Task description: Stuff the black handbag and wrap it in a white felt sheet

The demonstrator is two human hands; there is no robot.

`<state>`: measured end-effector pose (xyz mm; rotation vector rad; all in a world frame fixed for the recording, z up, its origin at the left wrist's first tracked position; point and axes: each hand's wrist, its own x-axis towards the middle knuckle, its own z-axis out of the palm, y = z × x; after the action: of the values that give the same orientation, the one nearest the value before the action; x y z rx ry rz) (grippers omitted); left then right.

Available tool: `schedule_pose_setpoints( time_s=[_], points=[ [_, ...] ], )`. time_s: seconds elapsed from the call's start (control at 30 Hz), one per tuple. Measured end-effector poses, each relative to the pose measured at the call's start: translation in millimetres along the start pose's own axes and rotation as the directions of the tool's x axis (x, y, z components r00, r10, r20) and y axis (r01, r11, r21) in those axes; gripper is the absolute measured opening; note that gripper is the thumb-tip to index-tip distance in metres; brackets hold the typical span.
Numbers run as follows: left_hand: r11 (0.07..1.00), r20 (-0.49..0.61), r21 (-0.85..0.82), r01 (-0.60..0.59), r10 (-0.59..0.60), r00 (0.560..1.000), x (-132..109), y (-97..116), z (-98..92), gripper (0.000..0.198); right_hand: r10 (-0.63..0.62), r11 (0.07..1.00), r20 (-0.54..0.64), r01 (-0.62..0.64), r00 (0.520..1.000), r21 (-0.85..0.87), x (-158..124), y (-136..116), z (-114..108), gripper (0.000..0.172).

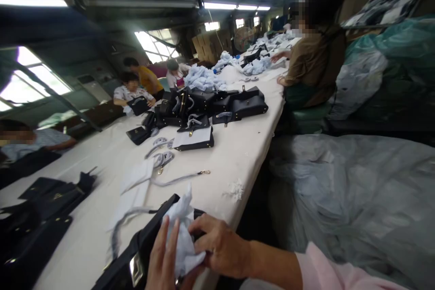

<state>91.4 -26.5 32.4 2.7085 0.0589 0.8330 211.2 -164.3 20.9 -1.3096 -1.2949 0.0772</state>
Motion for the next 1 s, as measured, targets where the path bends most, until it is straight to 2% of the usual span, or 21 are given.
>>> schedule_pose_setpoints(
  time_s=[0.07, 0.13, 0.23, 0.33, 0.43, 0.5, 0.57, 0.67, 0.73, 0.8, 0.87, 0.93, 1.0],
  points=[
    [0.999, 0.087, -0.023, -0.035, 0.037, 0.996, 11, -4, 2.6, 0.083, -0.018, 0.999, 0.035, 0.017, 0.999, 0.040, 2, 0, -7, 0.017],
    [0.997, 0.155, -0.076, -0.016, 0.028, 0.987, 14, -6, 1.1, 0.085, -0.017, 0.992, 0.072, 0.008, 0.997, 0.123, 3, 1, -14, 0.013],
    [0.983, 0.220, -0.147, 0.109, -0.075, 0.973, 12, -5, -1.4, 0.086, 0.007, 0.978, 0.075, -0.022, 0.997, 0.208, 3, 7, -13, 0.009],
    [0.970, 0.259, -0.128, 0.206, -0.168, 0.951, 6, 0, -1.2, 0.088, 0.005, 0.975, 0.119, -0.031, 0.993, 0.220, -1, 12, -6, 0.012],
    [0.985, 0.253, 0.016, 0.174, -0.173, 0.952, 2, 9, -1.3, 0.074, 0.009, 0.980, 0.193, -0.048, 0.981, 0.194, -4, 8, -4, 0.025],
    [0.978, 0.246, 0.144, 0.148, -0.180, 0.953, 3, 13, -3.7, 0.065, 0.010, 0.980, 0.193, -0.048, 0.981, 0.193, -4, 3, -7, 0.032],
    [0.972, 0.205, 0.186, 0.145, -0.182, 0.962, 5, 15, -9.1, 0.061, 0.019, 0.973, 0.143, -0.051, 0.989, 0.224, -3, -2, -12, 0.030],
    [0.963, -0.004, 0.131, 0.234, -0.236, 0.972, 9, 12, -22.8, 0.041, 0.122, 0.964, -0.038, -0.109, 0.992, 0.242, -3, 0, -21, 0.023],
    [0.937, -0.170, 0.091, 0.339, -0.320, 0.932, 11, 8, -33.1, 0.024, 0.240, 0.957, -0.169, -0.203, 0.956, 0.208, -4, 6, -25, 0.020],
    [0.900, -0.254, 0.011, 0.436, -0.419, 0.872, 13, 4, -41.0, 0.025, 0.313, 0.946, -0.234, -0.280, 0.921, 0.164, -4, 13, -26, 0.019],
    [0.834, -0.222, -0.101, 0.543, -0.551, 0.805, 14, 3, -44.9, 0.035, 0.313, 0.948, -0.218, -0.289, 0.924, 0.134, -2, 16, -22, 0.019],
    [0.741, -0.150, -0.168, 0.650, -0.671, 0.727, 15, 3, -45.5, 0.044, 0.248, 0.965, -0.161, -0.229, 0.955, 0.128, 2, 15, -14, 0.019],
    [0.695, -0.123, -0.163, 0.700, -0.718, 0.685, 13, 4, -45.6, 0.050, 0.165, 0.982, -0.083, -0.155, 0.983, 0.109, 8, 12, -3, 0.020]
  ],
)
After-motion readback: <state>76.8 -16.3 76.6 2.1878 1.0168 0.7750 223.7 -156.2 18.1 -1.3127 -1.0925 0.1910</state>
